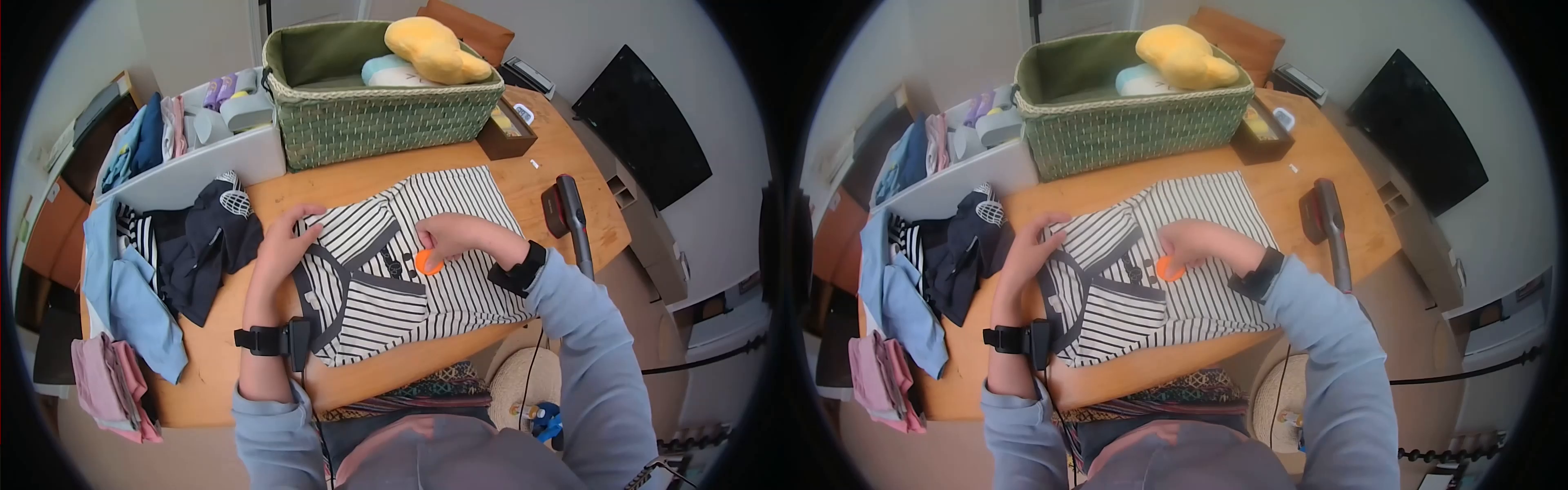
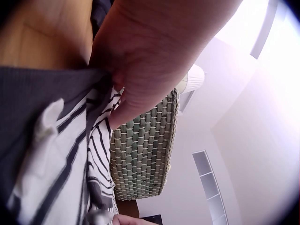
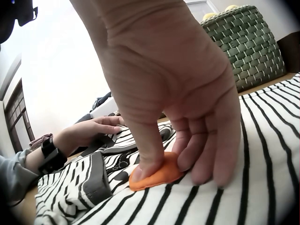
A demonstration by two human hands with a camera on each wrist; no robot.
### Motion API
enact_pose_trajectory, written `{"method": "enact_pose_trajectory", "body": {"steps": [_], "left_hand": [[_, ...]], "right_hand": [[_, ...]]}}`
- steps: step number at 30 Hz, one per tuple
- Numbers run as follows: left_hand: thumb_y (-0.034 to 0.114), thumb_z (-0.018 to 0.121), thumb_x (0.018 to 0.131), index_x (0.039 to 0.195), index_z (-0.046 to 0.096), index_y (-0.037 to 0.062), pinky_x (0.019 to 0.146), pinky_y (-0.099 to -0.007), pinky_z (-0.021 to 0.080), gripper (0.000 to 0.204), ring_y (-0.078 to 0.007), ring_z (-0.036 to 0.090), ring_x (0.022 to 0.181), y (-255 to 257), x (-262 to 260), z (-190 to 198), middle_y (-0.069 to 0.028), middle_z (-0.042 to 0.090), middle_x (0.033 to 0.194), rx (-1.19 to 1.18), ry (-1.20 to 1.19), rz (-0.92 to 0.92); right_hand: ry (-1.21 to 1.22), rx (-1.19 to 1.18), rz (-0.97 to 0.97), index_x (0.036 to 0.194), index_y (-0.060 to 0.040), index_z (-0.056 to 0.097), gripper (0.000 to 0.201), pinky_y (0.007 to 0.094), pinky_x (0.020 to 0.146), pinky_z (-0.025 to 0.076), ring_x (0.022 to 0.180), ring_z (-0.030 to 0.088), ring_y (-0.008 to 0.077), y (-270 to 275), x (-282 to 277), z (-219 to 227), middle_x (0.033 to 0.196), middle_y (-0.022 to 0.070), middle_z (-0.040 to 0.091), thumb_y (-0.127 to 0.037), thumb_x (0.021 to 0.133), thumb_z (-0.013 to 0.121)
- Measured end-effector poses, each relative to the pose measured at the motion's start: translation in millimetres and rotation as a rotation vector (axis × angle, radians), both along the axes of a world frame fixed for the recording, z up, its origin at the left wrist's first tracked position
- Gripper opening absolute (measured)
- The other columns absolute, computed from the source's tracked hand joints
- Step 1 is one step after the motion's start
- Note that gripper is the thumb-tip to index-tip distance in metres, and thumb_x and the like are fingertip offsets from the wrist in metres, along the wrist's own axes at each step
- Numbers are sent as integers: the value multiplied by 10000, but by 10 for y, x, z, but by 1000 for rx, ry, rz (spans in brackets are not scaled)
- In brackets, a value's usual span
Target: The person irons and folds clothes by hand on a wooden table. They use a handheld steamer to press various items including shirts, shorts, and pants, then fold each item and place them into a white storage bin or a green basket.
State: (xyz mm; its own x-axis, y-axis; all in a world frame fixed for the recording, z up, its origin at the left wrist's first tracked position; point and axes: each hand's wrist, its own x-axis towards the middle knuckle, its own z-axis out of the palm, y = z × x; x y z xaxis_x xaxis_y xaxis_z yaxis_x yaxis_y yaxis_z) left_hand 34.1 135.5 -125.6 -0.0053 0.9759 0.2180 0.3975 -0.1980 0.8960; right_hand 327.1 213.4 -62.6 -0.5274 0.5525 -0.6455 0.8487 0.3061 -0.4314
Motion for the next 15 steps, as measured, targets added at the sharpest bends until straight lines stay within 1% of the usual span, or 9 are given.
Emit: {"method": "enact_pose_trajectory", "body": {"steps": [3,4,5,7,8,10,11,13,15], "left_hand": [[138,621,839,1121,616,102,684,-230,430,285,-106,545,760,-26,8,52,-11,649,1016,-61,21,-6],[152,623,845,1139,610,107,748,-249,447,298,-140,572,821,-27,-1,54,-46,646,1030,-77,27,-14],[152,623,845,1139,610,107,748,-249,447,298,-140,572,821,-33,17,42,-46,646,1030,-80,27,-14],[209,649,835,1164,600,113,812,-274,449,346,-180,593,894,-17,55,55,-94,640,1050,-46,2,64],[209,649,835,1164,600,113,812,-274,449,346,-180,593,894,-3,75,91,-94,640,1050,-46,8,63],[270,679,814,1187,582,86,830,-288,450,428,-200,600,929,21,123,166,-125,631,1072,-267,-29,191],[270,679,814,1187,582,86,830,-288,450,428,-200,600,929,58,120,155,-125,631,1072,-269,-27,191],[282,698,788,1140,605,41,839,-296,453,437,-200,609,943,163,91,122,-126,646,1040,-189,114,125],[256,700,784,1105,620,26,832,-297,458,403,-197,613,931,239,56,125,-125,655,1011,-192,162,58]], "right_hand": [[-10,-113,92,907,-33,556,311,246,531,504,663,592,109,87,65,224,749,37,598,-196,741,763],[26,-159,2,976,-35,580,301,234,592,521,744,593,104,149,142,253,813,31,603,-220,789,727],[26,-162,3,976,-35,580,301,234,592,521,744,593,104,203,203,278,813,31,603,-220,789,727],[162,-146,-274,977,-37,578,258,247,618,523,715,594,123,331,286,336,807,36,600,-195,807,690],[169,-147,-274,977,-37,578,258,247,618,523,715,594,123,443,336,290,807,36,600,-195,807,690],[111,605,-206,1012,-46,573,244,307,752,518,829,607,207,686,466,27,897,82,606,-113,788,640],[113,603,-207,1012,-46,573,244,307,752,518,829,607,207,768,554,-76,897,82,606,-113,788,640],[209,1001,77,1062,-53,561,334,359,870,462,979,559,303,848,647,-156,1004,127,594,-40,730,594],[168,917,31,1083,-56,555,372,373,884,447,1019,528,326,883,699,-204,1042,141,578,-39,713,592]]}}
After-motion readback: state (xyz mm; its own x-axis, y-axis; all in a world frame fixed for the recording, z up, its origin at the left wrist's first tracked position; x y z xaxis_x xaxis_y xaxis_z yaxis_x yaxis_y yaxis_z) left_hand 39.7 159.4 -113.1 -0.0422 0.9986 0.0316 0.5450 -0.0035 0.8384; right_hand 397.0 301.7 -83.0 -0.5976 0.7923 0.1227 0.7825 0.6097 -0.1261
